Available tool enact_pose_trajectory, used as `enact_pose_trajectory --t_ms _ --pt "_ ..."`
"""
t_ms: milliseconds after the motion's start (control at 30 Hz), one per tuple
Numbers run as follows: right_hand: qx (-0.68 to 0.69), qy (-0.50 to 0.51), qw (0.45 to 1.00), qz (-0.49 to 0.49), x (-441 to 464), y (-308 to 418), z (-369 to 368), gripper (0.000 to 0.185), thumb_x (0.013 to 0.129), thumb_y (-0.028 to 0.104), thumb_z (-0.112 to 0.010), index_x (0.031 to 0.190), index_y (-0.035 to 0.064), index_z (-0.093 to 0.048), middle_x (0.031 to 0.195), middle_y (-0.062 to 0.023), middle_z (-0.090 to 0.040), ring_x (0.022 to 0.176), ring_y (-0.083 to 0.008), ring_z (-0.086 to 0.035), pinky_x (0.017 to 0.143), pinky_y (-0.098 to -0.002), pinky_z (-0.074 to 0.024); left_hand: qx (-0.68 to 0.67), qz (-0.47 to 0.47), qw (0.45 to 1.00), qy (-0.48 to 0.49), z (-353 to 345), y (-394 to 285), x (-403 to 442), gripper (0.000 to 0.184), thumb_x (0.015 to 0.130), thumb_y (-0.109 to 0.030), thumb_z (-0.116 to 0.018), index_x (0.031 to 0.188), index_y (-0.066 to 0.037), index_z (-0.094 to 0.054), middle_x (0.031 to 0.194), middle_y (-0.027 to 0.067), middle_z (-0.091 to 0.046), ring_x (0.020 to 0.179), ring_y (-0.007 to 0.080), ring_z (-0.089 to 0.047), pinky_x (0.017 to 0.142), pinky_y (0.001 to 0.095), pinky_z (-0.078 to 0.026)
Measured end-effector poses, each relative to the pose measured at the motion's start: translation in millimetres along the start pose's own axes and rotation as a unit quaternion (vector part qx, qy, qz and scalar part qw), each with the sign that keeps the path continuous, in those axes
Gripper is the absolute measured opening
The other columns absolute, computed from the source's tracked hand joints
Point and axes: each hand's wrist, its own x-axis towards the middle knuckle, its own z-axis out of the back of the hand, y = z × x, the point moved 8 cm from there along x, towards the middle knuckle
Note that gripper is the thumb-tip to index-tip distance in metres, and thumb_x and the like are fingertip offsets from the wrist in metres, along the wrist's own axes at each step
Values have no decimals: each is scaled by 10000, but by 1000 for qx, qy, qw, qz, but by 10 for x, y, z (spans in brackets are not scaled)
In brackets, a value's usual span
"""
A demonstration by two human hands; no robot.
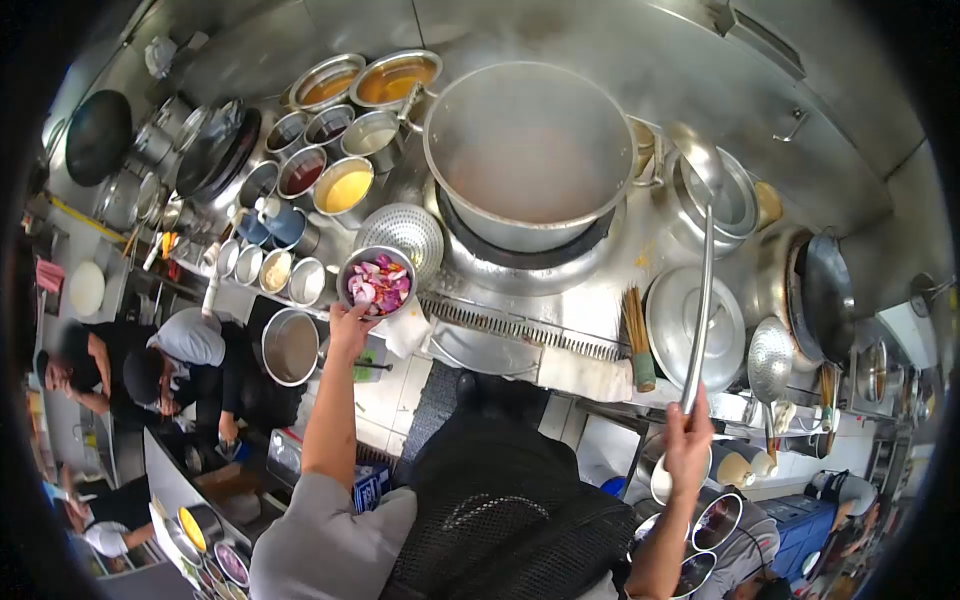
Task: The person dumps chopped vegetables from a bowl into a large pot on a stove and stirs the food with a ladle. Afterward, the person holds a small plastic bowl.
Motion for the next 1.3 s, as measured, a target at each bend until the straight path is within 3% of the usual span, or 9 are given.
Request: enact_pose_trajectory --t_ms 300,433,533,633,700,767,867,1000,1300 --pt "-238 158 958 37 1484 2007 -1242 581 1005 154 -663 1554 35 -516 672 -56 -567 507 -119 -530 452 -345 -422 7 31 999 20 -149 241 954 395 949 -73 -743 1176 -40 -421 1104 140 -567 950 272 -699 708 453 -699" --pt "-342 212 906 134 2238 2473 -2211 544 970 141 -659 1484 0 -553 827 -231 -716 754 -401 -712 714 -468 -564 69 18 997 39 -203 321 1188 420 954 -129 -767 1224 -3 -472 1133 134 -583 981 278 -692 627 420 -694" --pt "-369 256 876 177 2262 2433 -2675 558 960 124 -629 1501 19 -539 993 -309 -735 960 -491 -703 877 -502 -563 133 5 991 13 -261 236 1199 411 978 -167 -750 1222 5 -467 1150 157 -608 985 272 -701 654 419 -698" --pt "-463 317 808 179 2131 2480 -2677 588 955 115 -622 1529 43 -517 1109 -299 -732 1033 -467 -703 902 -513 -567 185 -11 982 -21 -327 61 1214 402 995 -193 -741 1210 9 -469 1123 163 -620 979 247 -699 617 394 -689" --pt "-470 325 801 177 1976 2536 -2446 609 946 112 -636 1542 74 -513 1122 -281 -737 1047 -456 -702 920 -516 -562 208 -11 978 -18 -291 51 1236 445 966 -198 -762 1227 31 -483 1156 194 -610 975 343 -710 748 478 -672" --pt "-494 316 789 181 1831 2572 -2129 652 924 104 -668 1556 141 -514 1145 -248 -744 1059 -437 -704 943 -520 -555 446 -192 872 -67 -229 12 1365 439 986 -215 -724 1244 53 -493 1183 297 -622 1084 462 -672 902 533 -598" --pt "-533 288 778 167 1678 2761 -1714 687 898 94 -695 1556 198 -527 1153 -223 -748 1053 -425 -707 950 -516 -550 465 -159 869 -55 -228 -180 1189 473 963 -198 -721 1295 63 -508 1271 355 -567 1097 549 -615 1010 562 -501" --pt "-571 230 756 223 1434 3081 -1190 663 870 73 -708 1509 204 -590 1135 -174 -757 1054 -400 -706 946 -501 -552 457 -285 842 -40 -265 -625 729 552 941 -170 -728 1388 62 -502 1272 339 -560 1135 523 -603 1010 549 -500" --pt "-710 160 674 131 1360 3956 -1019 586 854 42 -739 1419 187 -682 1098 -128 -769 992 -367 -715 905 -495 -562 460 -199 844 193 -367 300 -65 865 835 -320 -888 1482 62 -460 1423 366 -540 1328 513 -522 1123 543 -442"
